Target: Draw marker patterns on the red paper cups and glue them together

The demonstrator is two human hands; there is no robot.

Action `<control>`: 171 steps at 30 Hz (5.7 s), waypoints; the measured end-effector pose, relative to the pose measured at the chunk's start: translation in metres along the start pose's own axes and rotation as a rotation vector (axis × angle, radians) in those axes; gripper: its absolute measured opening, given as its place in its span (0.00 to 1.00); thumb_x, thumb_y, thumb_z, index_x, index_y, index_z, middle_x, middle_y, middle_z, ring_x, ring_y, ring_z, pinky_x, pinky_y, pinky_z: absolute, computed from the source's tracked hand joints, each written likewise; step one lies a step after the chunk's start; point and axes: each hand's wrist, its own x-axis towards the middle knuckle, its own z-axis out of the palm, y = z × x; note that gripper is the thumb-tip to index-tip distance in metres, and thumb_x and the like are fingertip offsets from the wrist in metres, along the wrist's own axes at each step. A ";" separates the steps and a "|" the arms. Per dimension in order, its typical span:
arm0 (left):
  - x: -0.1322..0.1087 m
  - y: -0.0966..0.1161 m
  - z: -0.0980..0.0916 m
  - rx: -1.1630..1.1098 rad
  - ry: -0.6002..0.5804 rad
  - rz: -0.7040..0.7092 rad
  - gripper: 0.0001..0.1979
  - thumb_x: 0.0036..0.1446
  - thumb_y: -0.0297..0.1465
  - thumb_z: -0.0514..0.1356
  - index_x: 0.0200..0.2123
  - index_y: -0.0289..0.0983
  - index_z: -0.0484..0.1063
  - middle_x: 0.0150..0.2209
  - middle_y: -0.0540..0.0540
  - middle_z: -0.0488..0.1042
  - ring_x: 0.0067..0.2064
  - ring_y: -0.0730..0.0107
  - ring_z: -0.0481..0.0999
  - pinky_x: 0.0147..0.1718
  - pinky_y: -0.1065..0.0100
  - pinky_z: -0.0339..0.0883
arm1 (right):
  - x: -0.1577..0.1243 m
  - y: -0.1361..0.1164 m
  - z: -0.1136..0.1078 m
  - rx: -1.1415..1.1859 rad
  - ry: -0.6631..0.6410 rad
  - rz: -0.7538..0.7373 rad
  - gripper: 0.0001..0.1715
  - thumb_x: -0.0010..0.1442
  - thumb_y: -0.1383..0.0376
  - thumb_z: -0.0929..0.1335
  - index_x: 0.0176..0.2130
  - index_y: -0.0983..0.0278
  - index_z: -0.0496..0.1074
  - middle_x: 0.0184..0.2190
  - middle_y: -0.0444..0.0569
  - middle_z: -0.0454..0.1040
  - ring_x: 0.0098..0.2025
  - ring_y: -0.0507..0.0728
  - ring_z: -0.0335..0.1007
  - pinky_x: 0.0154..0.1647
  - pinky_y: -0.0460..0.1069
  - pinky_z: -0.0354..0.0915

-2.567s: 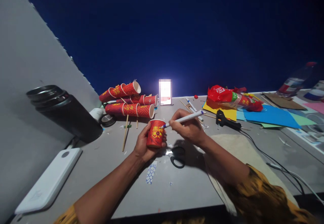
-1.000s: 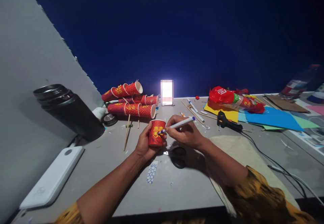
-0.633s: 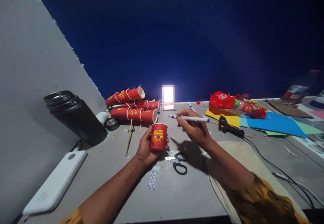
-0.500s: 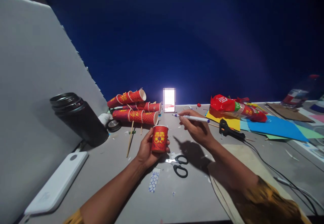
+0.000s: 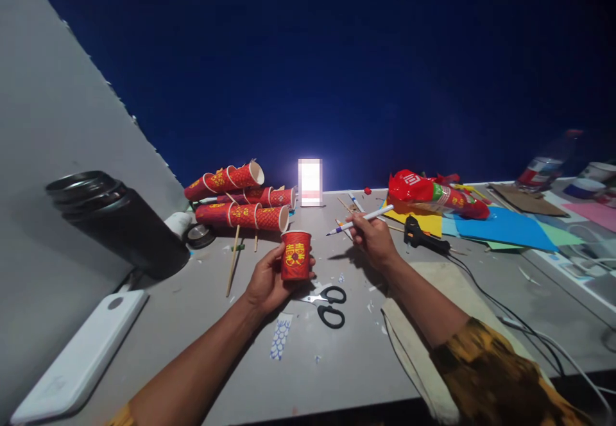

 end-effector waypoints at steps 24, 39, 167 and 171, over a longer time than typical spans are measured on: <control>0.004 -0.002 -0.011 0.082 -0.135 0.009 0.42 0.55 0.23 0.60 0.72 0.38 0.50 0.50 0.32 0.79 0.48 0.47 0.81 0.47 0.46 0.75 | 0.025 -0.021 -0.027 0.177 0.211 -0.024 0.26 0.40 0.53 0.81 0.30 0.64 0.70 0.19 0.38 0.70 0.16 0.44 0.57 0.13 0.39 0.53; 0.006 0.001 -0.010 0.040 -0.161 -0.019 0.35 0.57 0.26 0.60 0.68 0.33 0.57 0.50 0.29 0.78 0.46 0.48 0.82 0.42 0.51 0.76 | 0.017 -0.010 -0.024 0.023 0.055 0.034 0.26 0.45 0.49 0.80 0.32 0.64 0.72 0.18 0.40 0.71 0.15 0.45 0.58 0.13 0.40 0.52; 0.005 -0.004 -0.015 0.444 -0.016 0.289 0.40 0.38 0.25 0.74 0.58 0.45 0.71 0.48 0.41 0.78 0.44 0.52 0.79 0.36 0.56 0.78 | -0.015 0.001 0.007 -0.330 -0.299 0.036 0.17 0.56 0.62 0.70 0.45 0.64 0.78 0.28 0.45 0.78 0.23 0.51 0.70 0.24 0.46 0.67; 0.000 -0.005 -0.012 0.463 -0.061 0.242 0.39 0.38 0.22 0.74 0.57 0.44 0.72 0.51 0.39 0.77 0.46 0.49 0.79 0.36 0.54 0.78 | -0.015 0.000 0.004 -0.376 -0.377 0.111 0.11 0.54 0.61 0.72 0.33 0.67 0.77 0.20 0.41 0.72 0.20 0.49 0.65 0.20 0.43 0.59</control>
